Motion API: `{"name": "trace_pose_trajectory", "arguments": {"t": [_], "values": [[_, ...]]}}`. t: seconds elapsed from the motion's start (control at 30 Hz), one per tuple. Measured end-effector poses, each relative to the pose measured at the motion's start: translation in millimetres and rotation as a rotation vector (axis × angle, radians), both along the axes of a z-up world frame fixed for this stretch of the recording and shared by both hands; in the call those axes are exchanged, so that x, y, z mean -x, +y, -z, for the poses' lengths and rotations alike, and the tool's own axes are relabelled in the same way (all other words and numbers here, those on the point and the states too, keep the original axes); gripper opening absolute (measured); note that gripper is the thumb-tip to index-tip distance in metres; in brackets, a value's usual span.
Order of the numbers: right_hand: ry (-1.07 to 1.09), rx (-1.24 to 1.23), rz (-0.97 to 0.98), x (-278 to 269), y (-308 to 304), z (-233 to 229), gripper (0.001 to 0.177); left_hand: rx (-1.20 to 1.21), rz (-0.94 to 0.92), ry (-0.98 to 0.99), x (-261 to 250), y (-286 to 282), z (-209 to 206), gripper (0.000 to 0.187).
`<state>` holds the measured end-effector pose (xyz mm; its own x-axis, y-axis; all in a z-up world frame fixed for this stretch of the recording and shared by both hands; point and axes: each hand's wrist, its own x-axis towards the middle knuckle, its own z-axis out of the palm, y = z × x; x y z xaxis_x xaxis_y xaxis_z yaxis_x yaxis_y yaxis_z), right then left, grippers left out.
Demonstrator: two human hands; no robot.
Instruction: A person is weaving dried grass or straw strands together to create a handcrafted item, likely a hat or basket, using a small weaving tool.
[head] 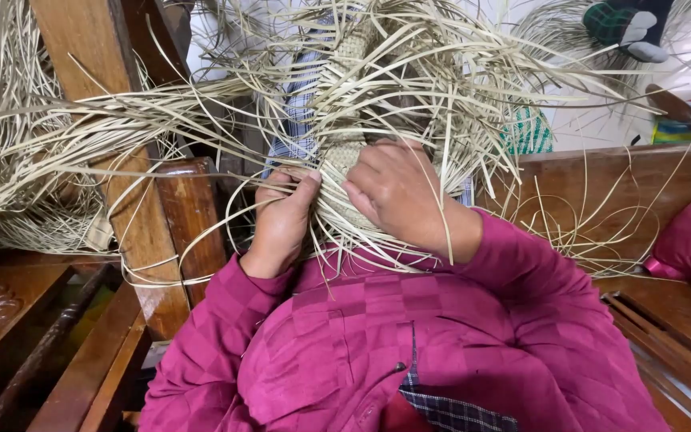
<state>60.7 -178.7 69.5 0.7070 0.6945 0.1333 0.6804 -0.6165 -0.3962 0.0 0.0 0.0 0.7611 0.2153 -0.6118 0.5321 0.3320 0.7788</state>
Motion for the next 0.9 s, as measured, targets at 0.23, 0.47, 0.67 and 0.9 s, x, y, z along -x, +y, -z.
{"name": "trace_pose_trajectory", "arguments": {"t": [0.23, 0.47, 0.67, 0.9], "values": [[0.018, -0.034, 0.009, -2, -2, -1, 0.022, 0.032, -0.021, 0.008, 0, 0, -1, 0.012], [-0.025, 0.026, 0.028, -6, -7, -3, 0.024, 0.07, -0.011, 0.013, -4, 2, -14, 0.013], [-0.021, 0.053, -0.004, -12, -9, -9, 0.02, 0.045, -0.01, -0.005, -5, 4, -11, 0.016], [-0.108, -0.059, -0.187, -17, 0, 10, 0.011, -0.007, 0.05, -0.059, -10, 3, -18, 0.012]]}}
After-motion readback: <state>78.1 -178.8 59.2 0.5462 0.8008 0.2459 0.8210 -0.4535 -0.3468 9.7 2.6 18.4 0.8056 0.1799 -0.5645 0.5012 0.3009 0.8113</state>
